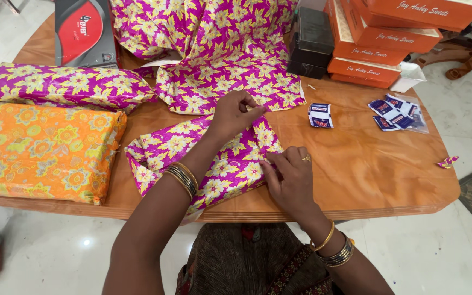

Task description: The person wraps a rectangular box with floral-patterned paper, folding the edges and securing them with adhesive tape. They then place the wrapped box aside and begin wrapping a second box using the same method.

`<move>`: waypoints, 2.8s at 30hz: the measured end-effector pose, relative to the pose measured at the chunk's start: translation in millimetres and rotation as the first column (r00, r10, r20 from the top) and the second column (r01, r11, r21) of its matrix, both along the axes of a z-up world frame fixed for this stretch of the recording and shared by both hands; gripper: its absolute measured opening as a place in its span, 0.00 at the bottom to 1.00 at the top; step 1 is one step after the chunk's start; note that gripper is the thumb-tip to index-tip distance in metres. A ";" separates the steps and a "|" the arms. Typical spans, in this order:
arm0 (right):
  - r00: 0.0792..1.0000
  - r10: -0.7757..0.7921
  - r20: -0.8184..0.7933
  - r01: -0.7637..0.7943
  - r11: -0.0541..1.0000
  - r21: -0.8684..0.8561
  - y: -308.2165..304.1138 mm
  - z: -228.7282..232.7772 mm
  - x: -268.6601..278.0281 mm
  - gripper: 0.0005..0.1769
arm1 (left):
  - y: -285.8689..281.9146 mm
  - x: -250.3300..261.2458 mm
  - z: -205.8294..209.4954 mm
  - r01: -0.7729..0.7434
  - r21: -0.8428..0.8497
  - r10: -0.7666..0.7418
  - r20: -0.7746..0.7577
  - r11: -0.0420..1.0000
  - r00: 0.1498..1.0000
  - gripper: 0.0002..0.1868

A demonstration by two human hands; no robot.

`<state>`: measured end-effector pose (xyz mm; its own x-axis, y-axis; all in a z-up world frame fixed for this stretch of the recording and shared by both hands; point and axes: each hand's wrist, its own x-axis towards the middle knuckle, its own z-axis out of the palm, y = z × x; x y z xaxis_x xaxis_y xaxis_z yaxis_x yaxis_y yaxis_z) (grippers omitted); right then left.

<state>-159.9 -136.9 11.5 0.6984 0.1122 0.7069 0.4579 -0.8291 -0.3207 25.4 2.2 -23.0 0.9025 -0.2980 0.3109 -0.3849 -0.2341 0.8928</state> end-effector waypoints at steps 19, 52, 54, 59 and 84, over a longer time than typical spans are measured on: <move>0.827 -0.397 -0.398 0.423 0.906 -0.024 -209.9 -62.2 163.7 0.32 | -1.8 -2.7 -0.7 0.007 0.059 -0.016 0.140 0.998 0.990 0.11; 0.503 0.634 -0.587 -0.189 0.744 0.641 -42.0 44.5 141.8 0.16 | 5.4 44.4 -37.3 0.224 -0.218 -0.278 -0.259 0.950 0.925 0.08; 0.608 0.549 -0.574 -0.142 0.786 0.602 -44.1 37.3 139.5 0.16 | 4.2 43.8 -36.5 0.239 -0.232 -0.296 -0.255 0.943 0.921 0.09; 0.854 0.361 -0.376 -0.278 0.926 0.256 -37.3 32.8 128.9 0.09 | 3.9 45.0 -36.9 0.230 -0.243 -0.293 -0.270 0.942 0.917 0.09; 0.931 0.281 -0.234 -0.346 0.882 -0.318 -11.1 33.9 105.3 0.20 | 4.2 45.6 -29.8 0.182 -0.277 -0.286 -0.403 0.943 0.869 0.11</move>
<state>-54.6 -148.0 45.4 0.6936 0.5621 0.4505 0.6760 -0.7240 -0.1376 71.0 6.4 -52.8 0.8730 -0.4876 -0.0104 0.0335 0.0388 0.9987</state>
